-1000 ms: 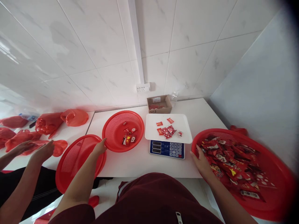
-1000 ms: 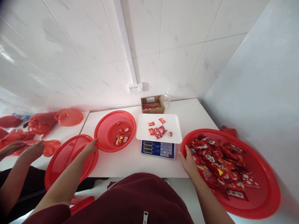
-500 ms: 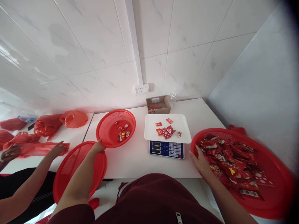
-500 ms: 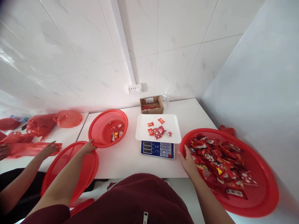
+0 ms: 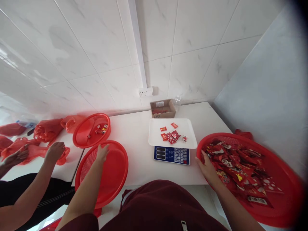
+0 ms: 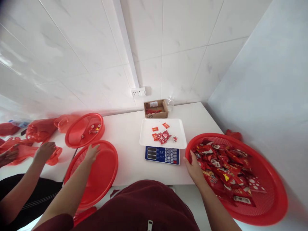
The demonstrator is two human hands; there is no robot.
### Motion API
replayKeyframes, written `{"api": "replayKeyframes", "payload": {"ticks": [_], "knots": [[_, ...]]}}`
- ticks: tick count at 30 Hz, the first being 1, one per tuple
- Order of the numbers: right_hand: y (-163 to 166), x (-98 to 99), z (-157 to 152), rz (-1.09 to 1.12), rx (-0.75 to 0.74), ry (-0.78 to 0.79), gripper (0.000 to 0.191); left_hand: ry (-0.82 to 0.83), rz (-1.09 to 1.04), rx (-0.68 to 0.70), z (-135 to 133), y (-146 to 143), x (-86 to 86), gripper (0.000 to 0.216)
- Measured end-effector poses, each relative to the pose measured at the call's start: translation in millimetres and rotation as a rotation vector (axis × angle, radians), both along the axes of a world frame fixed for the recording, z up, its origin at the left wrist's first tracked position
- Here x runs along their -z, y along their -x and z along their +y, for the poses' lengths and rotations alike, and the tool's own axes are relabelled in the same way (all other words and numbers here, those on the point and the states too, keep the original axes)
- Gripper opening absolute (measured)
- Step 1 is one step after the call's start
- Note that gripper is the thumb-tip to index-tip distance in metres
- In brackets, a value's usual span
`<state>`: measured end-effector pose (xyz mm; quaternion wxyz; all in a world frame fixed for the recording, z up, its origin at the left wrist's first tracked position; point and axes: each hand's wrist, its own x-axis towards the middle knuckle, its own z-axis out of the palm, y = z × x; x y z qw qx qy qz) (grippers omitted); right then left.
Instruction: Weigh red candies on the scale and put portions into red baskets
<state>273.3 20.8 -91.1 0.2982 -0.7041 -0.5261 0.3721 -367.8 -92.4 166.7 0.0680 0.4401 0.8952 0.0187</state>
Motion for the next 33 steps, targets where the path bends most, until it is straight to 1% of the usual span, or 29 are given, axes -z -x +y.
{"api": "replayKeyframes", "payload": {"ticks": [1,2,3,5,7,8,9,10,11,13,15,18,22,25,29,31,33], "knots": [[-0.3,1.0,0.0,-0.004,-0.001,-0.002,0.077,0.003,-0.021,-0.002,3.7,-16.3,3.7,0.033],[-0.6,1.9,0.1,-0.007,-0.005,-0.006,0.077,0.034,-0.143,-0.025,8.4,-39.9,14.1,0.037],[-0.9,2.8,0.1,-0.01,-0.008,-0.012,0.077,0.018,-0.261,-0.053,13.6,-69.3,30.9,0.043],[-1.3,4.2,0.1,-0.015,-0.011,-0.025,0.076,0.048,-0.371,-0.009,23.7,-134.7,78.0,0.061],[-1.6,4.8,0.0,-0.021,-0.012,-0.03,0.075,0.08,-0.466,0.02,31.8,-190.3,128.7,0.081],[-1.5,4.6,-0.1,-0.023,-0.012,-0.028,0.075,0.075,-0.58,0.04,35.2,-209.6,150.0,0.089],[-1.3,4.1,-0.1,-0.025,-0.011,-0.024,0.075,0.071,-0.691,0.092,38.4,-222.6,166.6,0.094],[-1.0,3.2,-0.2,-0.023,-0.012,-0.02,0.075,0.065,-0.723,0.098,41.8,-230.1,178.1,0.098],[-0.7,2.0,-0.2,-0.019,-0.012,-0.014,0.076,0.072,-0.759,0.108,45.6,-233.4,184.6,0.101],[0.2,-0.8,-0.3,-0.007,-0.011,0.004,0.078,0.099,-0.767,0.108,55.2,-234.5,186.2,0.102],[0.8,-3.2,-0.5,0.002,-0.007,0.016,0.079,0.122,-0.765,0.106,66.8,-236.6,180.4,0.101],[1.2,-3.9,-0.5,-0.001,0.003,0.011,0.078,0.129,-0.768,0.106,84.5,-248.1,173.5,0.103],[0.4,0.1,0.4,0.001,0.001,-0.013,0.075,0.125,-0.77,0.14,104.0,-263.3,176.0,0.11],[-0.3,3.4,0.9,0.006,0.002,-0.039,0.072,0.12,-0.761,0.168,116.6,-265.5,178.8,0.11],[-0.2,4.3,1.1,0.032,0.01,-0.048,0.072,0.113,-0.712,0.156,131.9,-261.4,174.9,0.094],[0.3,3.3,1.2,0.044,0.007,-0.05,0.073,0.049,-0.65,0.164,138.4,-260.6,170.8,0.082],[0.8,2.2,1.3,0.048,0.004,-0.044,0.075,-0.056,-0.525,0.225,144.5,-263.6,167.0,0.072]]}}
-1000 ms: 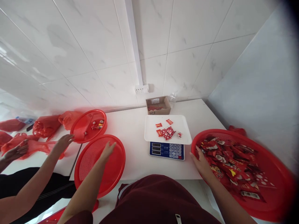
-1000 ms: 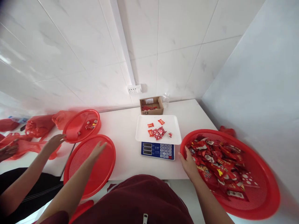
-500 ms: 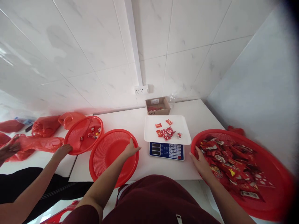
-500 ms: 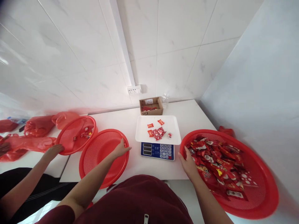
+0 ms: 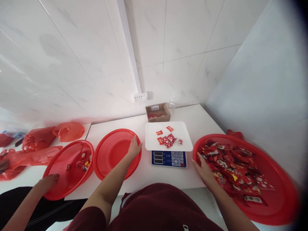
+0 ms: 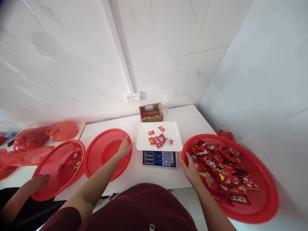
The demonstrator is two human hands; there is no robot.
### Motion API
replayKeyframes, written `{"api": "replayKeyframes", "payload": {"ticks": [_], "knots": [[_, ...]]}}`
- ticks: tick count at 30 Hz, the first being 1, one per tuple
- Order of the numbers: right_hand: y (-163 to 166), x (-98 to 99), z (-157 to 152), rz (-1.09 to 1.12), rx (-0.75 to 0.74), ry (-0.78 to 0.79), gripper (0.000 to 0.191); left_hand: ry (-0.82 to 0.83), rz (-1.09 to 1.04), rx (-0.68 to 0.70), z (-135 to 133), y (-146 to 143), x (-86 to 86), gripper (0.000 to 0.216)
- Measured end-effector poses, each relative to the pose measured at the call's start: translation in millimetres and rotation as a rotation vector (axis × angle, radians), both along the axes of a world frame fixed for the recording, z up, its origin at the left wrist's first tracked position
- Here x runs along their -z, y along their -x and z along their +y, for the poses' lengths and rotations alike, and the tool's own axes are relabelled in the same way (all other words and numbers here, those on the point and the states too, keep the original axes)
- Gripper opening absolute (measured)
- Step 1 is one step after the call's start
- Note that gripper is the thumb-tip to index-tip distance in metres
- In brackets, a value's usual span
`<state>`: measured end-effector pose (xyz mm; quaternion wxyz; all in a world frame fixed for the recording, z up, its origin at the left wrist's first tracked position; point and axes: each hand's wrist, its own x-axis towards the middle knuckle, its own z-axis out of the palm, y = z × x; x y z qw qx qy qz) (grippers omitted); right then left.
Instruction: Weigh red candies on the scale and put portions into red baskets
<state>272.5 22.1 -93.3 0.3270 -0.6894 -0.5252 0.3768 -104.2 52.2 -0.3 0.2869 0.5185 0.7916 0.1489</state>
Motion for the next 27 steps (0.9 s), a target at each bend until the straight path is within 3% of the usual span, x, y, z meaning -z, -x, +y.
{"api": "replayKeyframes", "payload": {"ticks": [3,8,11,15,19,23,27], "knots": [[0.3,-0.6,-0.1,0.006,-0.001,0.001,0.076,-0.147,0.175,0.201,9.5,-16.5,-2.3,0.061],[0.1,1.4,0.2,0.01,0.013,-0.012,0.072,-0.176,0.181,0.763,28.5,-69.7,5.0,0.053],[0.3,3.0,0.8,0.026,0.013,-0.023,0.071,-0.143,0.217,0.882,41.1,-96.7,10.6,0.055],[0.5,5.7,1.7,0.056,0.028,-0.014,0.075,-0.112,0.294,0.883,54.3,-108.2,14.4,0.044],[-0.2,7.8,2.4,0.051,0.034,0.007,0.077,-0.099,0.304,0.829,59.3,-98.8,14.1,0.036],[-0.9,8.1,2.5,0.05,0.032,0.009,0.079,-0.146,0.287,0.687,54.1,-76.3,5.4,0.036],[-1.1,7.4,2.5,0.064,0.03,0.017,0.079,-0.244,0.26,0.474,32.8,-31.3,-7.1,0.037]]}}
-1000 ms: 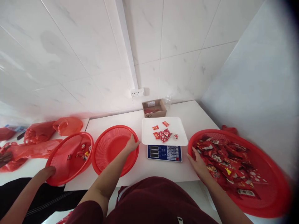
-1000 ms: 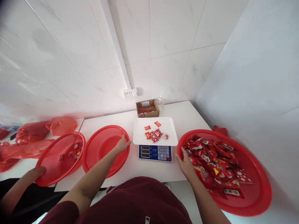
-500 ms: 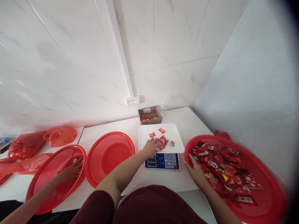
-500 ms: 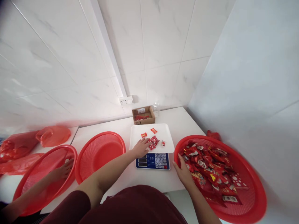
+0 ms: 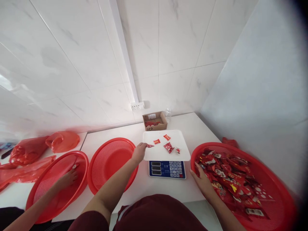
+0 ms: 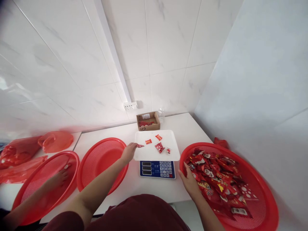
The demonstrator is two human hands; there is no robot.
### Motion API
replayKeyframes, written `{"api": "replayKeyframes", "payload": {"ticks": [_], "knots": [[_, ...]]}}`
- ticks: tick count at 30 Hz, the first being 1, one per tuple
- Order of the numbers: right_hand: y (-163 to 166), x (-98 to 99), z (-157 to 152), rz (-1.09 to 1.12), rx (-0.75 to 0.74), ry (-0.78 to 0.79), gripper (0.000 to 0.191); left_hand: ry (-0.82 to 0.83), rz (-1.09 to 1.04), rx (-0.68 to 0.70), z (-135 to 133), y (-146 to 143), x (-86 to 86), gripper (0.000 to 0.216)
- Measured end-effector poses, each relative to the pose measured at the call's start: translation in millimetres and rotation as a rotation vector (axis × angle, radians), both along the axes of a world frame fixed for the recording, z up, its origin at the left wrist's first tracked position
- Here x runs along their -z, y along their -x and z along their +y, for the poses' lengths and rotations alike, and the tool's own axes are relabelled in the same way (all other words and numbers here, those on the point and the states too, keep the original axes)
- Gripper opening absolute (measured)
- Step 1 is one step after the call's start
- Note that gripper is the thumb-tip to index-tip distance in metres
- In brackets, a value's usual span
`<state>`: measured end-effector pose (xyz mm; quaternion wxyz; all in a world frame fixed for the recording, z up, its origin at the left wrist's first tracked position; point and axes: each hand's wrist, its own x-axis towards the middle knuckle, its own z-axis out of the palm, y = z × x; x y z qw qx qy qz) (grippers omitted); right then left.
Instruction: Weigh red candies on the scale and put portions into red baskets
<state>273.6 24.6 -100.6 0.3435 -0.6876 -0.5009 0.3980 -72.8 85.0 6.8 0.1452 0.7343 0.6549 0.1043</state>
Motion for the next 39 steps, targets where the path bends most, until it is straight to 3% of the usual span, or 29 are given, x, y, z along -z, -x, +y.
{"api": "replayKeyframes", "payload": {"ticks": [3,5,9,13,18,23,26,30,36,39], "knots": [[0.2,-1.1,0.4,0.001,0.0,-0.004,0.078,-0.107,-0.133,-0.197,-25.8,45.1,-2.3,0.032],[0.4,-1.9,0.7,-0.005,0.007,-0.004,0.078,-0.157,-0.104,-0.28,-42.5,70.6,0.6,0.033],[1.2,-3.4,1.0,-0.006,0.01,-0.005,0.079,-0.243,-0.037,-0.347,-57.8,81.3,10.8,0.038],[1.8,-5.3,0.7,0.005,0.003,0.002,0.08,-0.191,-0.129,-0.233,-39.7,31.8,20.6,0.05],[2.3,-5.2,0.5,0.026,0.014,-0.01,0.08,0.009,-0.146,0.001,8.2,-54.3,27.2,0.076],[1.2,1.8,1.2,0.036,0.03,-0.018,0.081,0.167,-0.105,-0.034,52.1,-108.6,21.6,0.085],[0.7,6.1,1.0,0.032,0.042,-0.027,0.078,0.236,-0.054,-0.001,67.3,-129.7,19.1,0.085],[0.8,8.2,-0.2,0.041,0.035,-0.015,0.078,0.269,0.059,0.172,68.1,-154.7,24.9,0.078],[0.8,2.8,-1.8,0.045,0.018,0.027,0.076,0.021,0.072,0.277,54.6,-160.3,37.3,0.054],[0.7,0.0,-1.8,0.052,0.0,0.034,0.077,-0.001,0.049,0.303,56.2,-150.6,39.3,0.039]]}}
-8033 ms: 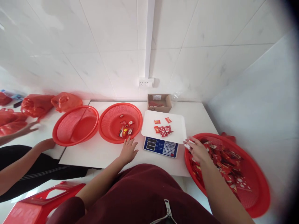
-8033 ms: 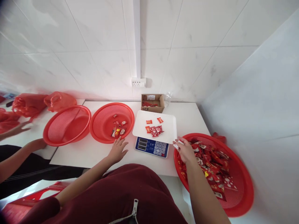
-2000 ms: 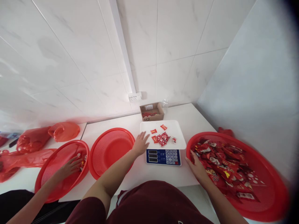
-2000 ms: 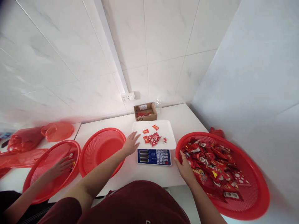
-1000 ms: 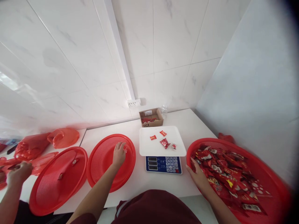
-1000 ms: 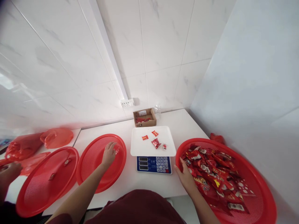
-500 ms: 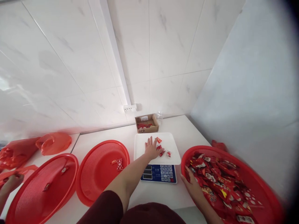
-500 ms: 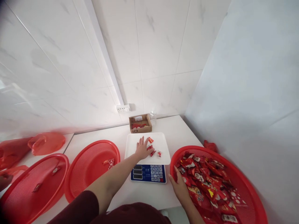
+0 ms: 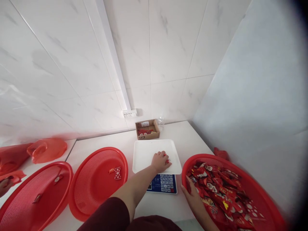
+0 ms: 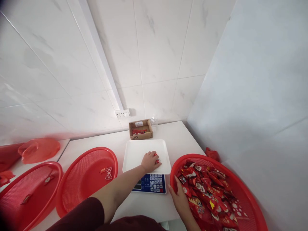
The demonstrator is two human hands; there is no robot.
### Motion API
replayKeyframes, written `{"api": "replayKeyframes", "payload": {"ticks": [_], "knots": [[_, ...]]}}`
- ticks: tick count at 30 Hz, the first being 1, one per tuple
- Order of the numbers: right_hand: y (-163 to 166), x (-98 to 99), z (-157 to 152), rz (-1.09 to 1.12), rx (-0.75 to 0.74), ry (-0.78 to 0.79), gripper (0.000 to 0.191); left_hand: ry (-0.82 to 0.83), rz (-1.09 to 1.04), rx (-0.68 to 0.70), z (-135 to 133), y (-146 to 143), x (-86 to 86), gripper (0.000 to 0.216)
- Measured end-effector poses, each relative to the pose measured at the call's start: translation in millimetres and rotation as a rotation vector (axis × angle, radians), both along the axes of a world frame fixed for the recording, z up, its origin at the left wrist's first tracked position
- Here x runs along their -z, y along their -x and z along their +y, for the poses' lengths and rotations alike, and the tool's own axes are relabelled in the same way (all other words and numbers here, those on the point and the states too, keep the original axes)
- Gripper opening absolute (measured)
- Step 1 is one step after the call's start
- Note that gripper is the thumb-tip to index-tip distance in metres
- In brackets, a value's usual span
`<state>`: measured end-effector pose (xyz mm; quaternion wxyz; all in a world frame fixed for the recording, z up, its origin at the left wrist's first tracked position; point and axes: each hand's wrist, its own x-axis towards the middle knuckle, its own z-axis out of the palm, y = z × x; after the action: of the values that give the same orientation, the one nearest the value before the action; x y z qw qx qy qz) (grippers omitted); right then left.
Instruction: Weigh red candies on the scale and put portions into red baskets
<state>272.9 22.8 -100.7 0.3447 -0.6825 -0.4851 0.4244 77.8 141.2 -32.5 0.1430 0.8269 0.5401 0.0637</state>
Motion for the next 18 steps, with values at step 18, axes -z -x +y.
{"api": "replayKeyframes", "payload": {"ticks": [18], "knots": [[-8.8,2.4,0.5,-0.028,-0.05,0.023,0.086,-0.085,-0.415,-0.782,-68.5,168.8,-45.1,0.023]]}}
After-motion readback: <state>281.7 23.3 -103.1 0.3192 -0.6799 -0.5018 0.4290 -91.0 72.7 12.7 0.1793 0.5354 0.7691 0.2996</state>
